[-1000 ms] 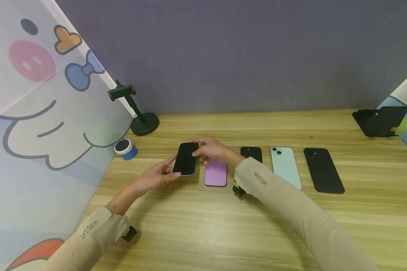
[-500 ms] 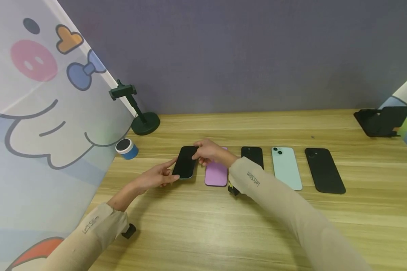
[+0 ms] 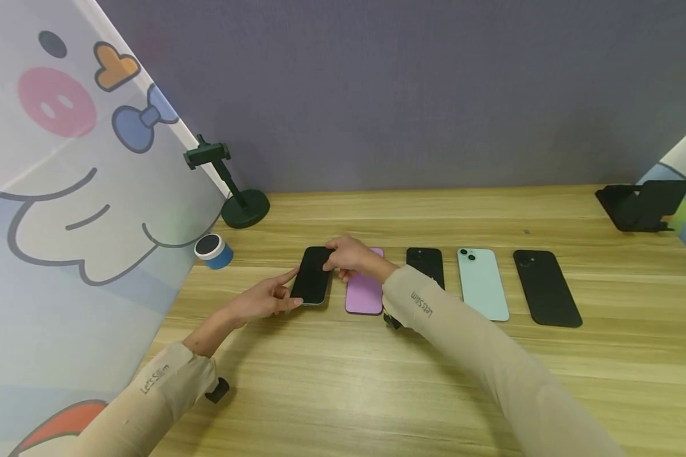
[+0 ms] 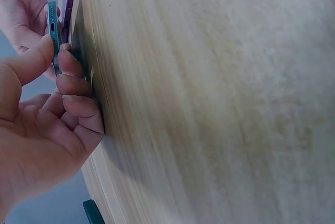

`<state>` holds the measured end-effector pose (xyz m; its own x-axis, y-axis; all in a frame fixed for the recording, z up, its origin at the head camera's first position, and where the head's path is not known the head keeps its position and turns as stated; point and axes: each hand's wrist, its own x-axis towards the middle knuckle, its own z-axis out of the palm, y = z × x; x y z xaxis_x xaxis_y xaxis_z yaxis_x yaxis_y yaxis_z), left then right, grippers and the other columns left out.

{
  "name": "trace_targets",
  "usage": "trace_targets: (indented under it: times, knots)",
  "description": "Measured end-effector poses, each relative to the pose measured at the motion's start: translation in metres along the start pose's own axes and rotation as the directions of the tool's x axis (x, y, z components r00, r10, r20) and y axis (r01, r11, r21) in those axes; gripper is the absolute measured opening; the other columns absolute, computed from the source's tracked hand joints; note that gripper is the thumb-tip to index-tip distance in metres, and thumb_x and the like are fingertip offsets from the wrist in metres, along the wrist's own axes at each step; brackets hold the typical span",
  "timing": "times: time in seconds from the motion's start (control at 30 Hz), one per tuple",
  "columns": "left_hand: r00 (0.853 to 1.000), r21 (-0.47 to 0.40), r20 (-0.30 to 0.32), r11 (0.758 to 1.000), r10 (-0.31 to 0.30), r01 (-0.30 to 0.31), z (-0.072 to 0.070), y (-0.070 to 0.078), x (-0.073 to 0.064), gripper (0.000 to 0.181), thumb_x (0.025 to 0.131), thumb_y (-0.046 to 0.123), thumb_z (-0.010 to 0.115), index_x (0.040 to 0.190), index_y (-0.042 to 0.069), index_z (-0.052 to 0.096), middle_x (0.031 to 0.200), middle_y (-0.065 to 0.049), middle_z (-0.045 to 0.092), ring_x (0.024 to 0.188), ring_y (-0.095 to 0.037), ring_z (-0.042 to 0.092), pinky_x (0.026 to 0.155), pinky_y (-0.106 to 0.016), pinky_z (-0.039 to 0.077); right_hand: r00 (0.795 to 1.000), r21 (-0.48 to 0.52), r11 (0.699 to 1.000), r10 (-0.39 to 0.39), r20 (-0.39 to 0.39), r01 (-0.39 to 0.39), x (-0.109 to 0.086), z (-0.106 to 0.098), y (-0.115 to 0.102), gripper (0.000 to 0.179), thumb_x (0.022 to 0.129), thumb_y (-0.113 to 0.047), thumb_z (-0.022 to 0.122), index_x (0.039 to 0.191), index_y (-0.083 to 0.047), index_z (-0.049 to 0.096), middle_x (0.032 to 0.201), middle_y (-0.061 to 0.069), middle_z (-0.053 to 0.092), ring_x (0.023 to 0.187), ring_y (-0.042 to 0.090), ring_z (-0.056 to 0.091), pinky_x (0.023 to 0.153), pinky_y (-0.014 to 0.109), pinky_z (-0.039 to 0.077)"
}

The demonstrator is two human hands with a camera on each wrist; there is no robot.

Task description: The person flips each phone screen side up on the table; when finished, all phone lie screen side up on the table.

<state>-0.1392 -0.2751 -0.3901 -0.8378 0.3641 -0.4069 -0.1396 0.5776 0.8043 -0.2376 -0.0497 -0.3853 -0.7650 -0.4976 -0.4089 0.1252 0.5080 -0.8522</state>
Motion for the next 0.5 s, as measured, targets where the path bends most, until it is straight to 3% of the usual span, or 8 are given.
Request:
trace_targets:
  times: [0.4,0.5]
  knots:
    - [1.000,0.073,-0.003,0.997,0.030,-0.030,0.0032,-0.0015,-0.0008,0.087,0.100,0.027,0.064,0.162,0.009,0.006,0.068,0.002,0.045,0.055,-0.010,0.036,0.050,-0.023,0.031,1.000,-0.157,0.988,-0.004,0.007,0.005,-0.0031,-0.0029,-0.0055,0.072,0.088,-0.009,0.075,0.153,-0.013,0.044,0.050,-0.005,0.039,0.045,0.010,0.046,0.049,0.023,0.052]
    - [1.000,0.083,-0.017,0.997,0.007,-0.005,0.0045,0.0010,-0.0014,0.089,0.098,0.029,0.066,0.163,0.011,0.007,0.068,0.002,0.047,0.055,-0.010,0.037,0.051,-0.023,0.032,1.000,-0.164,0.986,-0.005,0.008,0.006,-0.0024,-0.0026,-0.0055,0.072,0.088,-0.009,0.075,0.153,-0.013,0.044,0.051,-0.004,0.040,0.045,0.010,0.046,0.049,0.024,0.052]
